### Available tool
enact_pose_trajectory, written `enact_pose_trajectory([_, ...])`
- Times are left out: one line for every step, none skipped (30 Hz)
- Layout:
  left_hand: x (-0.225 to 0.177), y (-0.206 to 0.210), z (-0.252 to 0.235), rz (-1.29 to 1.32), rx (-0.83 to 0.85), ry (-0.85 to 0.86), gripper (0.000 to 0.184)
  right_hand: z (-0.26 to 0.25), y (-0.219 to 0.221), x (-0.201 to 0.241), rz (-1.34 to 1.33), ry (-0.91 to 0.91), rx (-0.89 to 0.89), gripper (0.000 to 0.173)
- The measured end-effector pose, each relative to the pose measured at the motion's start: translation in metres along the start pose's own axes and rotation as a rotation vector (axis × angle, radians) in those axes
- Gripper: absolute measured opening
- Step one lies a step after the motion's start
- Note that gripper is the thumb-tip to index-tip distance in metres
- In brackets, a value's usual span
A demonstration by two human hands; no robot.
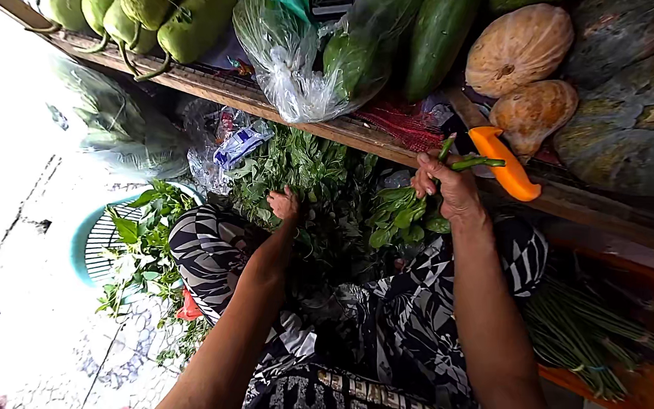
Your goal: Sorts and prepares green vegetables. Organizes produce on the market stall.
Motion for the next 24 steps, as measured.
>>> enact_pose_trajectory([-0.006,0.006,0.008,-0.053,0.003,0.098,0.061,0.001,-0.002,0.002,-0.001,-0.012,0.001,0.034])
enact_pose_trajectory([-0.014,0.011,0.017,-0.08,0.022,0.165,0.059,0.002,-0.003,0.005,-0.001,-0.029,-0.003,0.034])
enact_pose_trajectory([-0.021,0.014,0.027,-0.084,0.047,0.177,0.056,0.003,-0.006,0.008,0.0,-0.049,-0.011,0.035])
enact_pose_trajectory([-0.025,0.014,0.036,-0.093,0.057,0.147,0.051,0.004,-0.009,0.011,-0.005,-0.07,-0.017,0.034])
enact_pose_trajectory([-0.025,0.011,0.046,-0.112,0.037,0.104,0.049,0.006,-0.011,0.014,-0.012,-0.087,-0.021,0.035])
enact_pose_trajectory([-0.021,0.007,0.055,-0.154,0.016,0.071,0.05,0.009,-0.013,0.015,-0.019,-0.095,-0.025,0.035])
enact_pose_trajectory([-0.014,0.006,0.062,-0.223,0.028,0.057,0.053,0.01,-0.015,0.017,-0.025,-0.101,-0.028,0.035])
enact_pose_trajectory([-0.005,0.005,0.068,-0.333,0.097,0.056,0.058,0.011,-0.015,0.018,-0.027,-0.102,-0.027,0.034])
enact_pose_trajectory([0.001,0.004,0.075,-0.457,0.201,0.05,0.063,0.013,-0.015,0.018,-0.028,-0.099,-0.028,0.033])
enact_pose_trajectory([0.002,-0.001,0.081,-0.571,0.304,0.045,0.068,0.014,-0.015,0.018,-0.024,-0.094,-0.033,0.032])
enact_pose_trajectory([-0.004,-0.007,0.086,-0.639,0.375,0.052,0.07,0.014,-0.015,0.018,-0.023,-0.089,-0.039,0.031])
enact_pose_trajectory([-0.012,-0.014,0.087,-0.684,0.399,0.08,0.064,0.015,-0.016,0.017,-0.027,-0.09,-0.043,0.031])
enact_pose_trajectory([-0.023,-0.021,0.087,-0.704,0.397,0.126,0.054,0.016,-0.017,0.018,-0.037,-0.095,-0.047,0.031])
enact_pose_trajectory([-0.037,-0.031,0.09,-0.732,0.388,0.178,0.049,0.017,-0.017,0.018,-0.045,-0.101,-0.051,0.031])
enact_pose_trajectory([-0.053,-0.044,0.093,-0.755,0.364,0.234,0.046,0.018,-0.017,0.02,-0.052,-0.106,-0.055,0.031])
enact_pose_trajectory([-0.07,-0.059,0.098,-0.764,0.334,0.29,0.042,0.018,-0.016,0.021,-0.06,-0.111,-0.059,0.032])
enact_pose_trajectory([-0.088,-0.076,0.103,-0.748,0.313,0.361,0.038,0.018,-0.016,0.021,-0.063,-0.11,-0.061,0.031])
enact_pose_trajectory([-0.105,-0.094,0.108,-0.672,0.306,0.455,0.034,0.018,-0.016,0.021,-0.068,-0.106,-0.061,0.03])
enact_pose_trajectory([-0.12,-0.111,0.114,-0.539,0.319,0.555,0.031,0.017,-0.015,0.021,-0.07,-0.101,-0.061,0.028])
enact_pose_trajectory([-0.132,-0.126,0.12,-0.368,0.34,0.648,0.03,0.017,-0.014,0.02,-0.073,-0.097,-0.059,0.026])
enact_pose_trajectory([-0.142,-0.138,0.125,-0.177,0.36,0.717,0.029,0.016,-0.013,0.019,-0.073,-0.095,-0.055,0.024])
enact_pose_trajectory([-0.15,-0.147,0.128,0.003,0.365,0.755,0.028,0.015,-0.01,0.018,-0.066,-0.09,-0.052,0.022])
enact_pose_trajectory([-0.156,-0.154,0.133,0.153,0.383,0.771,0.027,0.015,-0.006,0.018,-0.057,-0.081,-0.052,0.022])
enact_pose_trajectory([-0.163,-0.158,0.141,0.272,0.41,0.787,0.022,0.014,0.0,0.016,-0.037,-0.07,-0.048,0.019])
Point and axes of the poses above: each hand's wrist, its own z-axis away from the middle knuckle, its own y-axis out of the palm, x = y × z, the point moved 4 cm from there along -z, towards the middle knuckle, and after that the axes turned 11 degrees about x, right-handed, at the moved point
